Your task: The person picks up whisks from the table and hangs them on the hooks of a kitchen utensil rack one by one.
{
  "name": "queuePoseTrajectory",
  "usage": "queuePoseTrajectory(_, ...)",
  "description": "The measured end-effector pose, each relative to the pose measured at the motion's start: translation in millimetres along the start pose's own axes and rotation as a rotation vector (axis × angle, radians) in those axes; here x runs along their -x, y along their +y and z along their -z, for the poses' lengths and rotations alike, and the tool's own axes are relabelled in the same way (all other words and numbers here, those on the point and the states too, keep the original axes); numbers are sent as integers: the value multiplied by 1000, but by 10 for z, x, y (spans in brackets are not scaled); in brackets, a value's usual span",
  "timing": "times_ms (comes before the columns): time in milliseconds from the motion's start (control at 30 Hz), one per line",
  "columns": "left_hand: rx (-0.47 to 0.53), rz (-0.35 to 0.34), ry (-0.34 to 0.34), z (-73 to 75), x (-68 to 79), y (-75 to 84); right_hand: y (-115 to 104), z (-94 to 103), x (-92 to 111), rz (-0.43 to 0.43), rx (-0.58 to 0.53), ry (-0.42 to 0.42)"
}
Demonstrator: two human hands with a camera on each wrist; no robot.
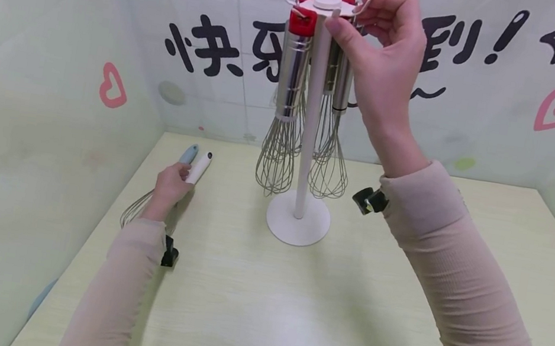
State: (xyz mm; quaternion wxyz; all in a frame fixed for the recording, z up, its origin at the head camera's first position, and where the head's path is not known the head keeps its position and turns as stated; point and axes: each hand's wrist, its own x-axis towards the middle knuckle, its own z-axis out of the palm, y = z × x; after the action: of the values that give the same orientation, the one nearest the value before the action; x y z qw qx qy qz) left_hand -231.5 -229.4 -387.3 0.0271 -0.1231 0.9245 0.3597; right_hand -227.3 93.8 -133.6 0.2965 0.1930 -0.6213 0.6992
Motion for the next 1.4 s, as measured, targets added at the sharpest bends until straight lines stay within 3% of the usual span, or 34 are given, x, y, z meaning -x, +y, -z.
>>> queuePoseTrajectory(200, -38, -40, 0, -16, 15, 27, -4, -3, -5, 15, -17, 0)
queuePoseTrajectory(367, -51, -28, -1, -36, 17, 28, -26, -15, 2, -2, -29, 13)
queuePoseTrajectory(600, -22, -17, 6, -57, 3, 11, 29, -13, 12, 138, -2, 9)
queuePoseTrajectory(867, 33, -11, 33, -42, 9, 38, -48, -38, 31, 13, 16, 20)
queuePoseTrajectory(1100, 94, -7, 41, -44, 8, 113, -60, -41, 40, 17, 29, 23)
queuePoseTrajectory(1400, 99, -66, 67, -61, -10, 167, -37, -36, 30, 15, 41, 17)
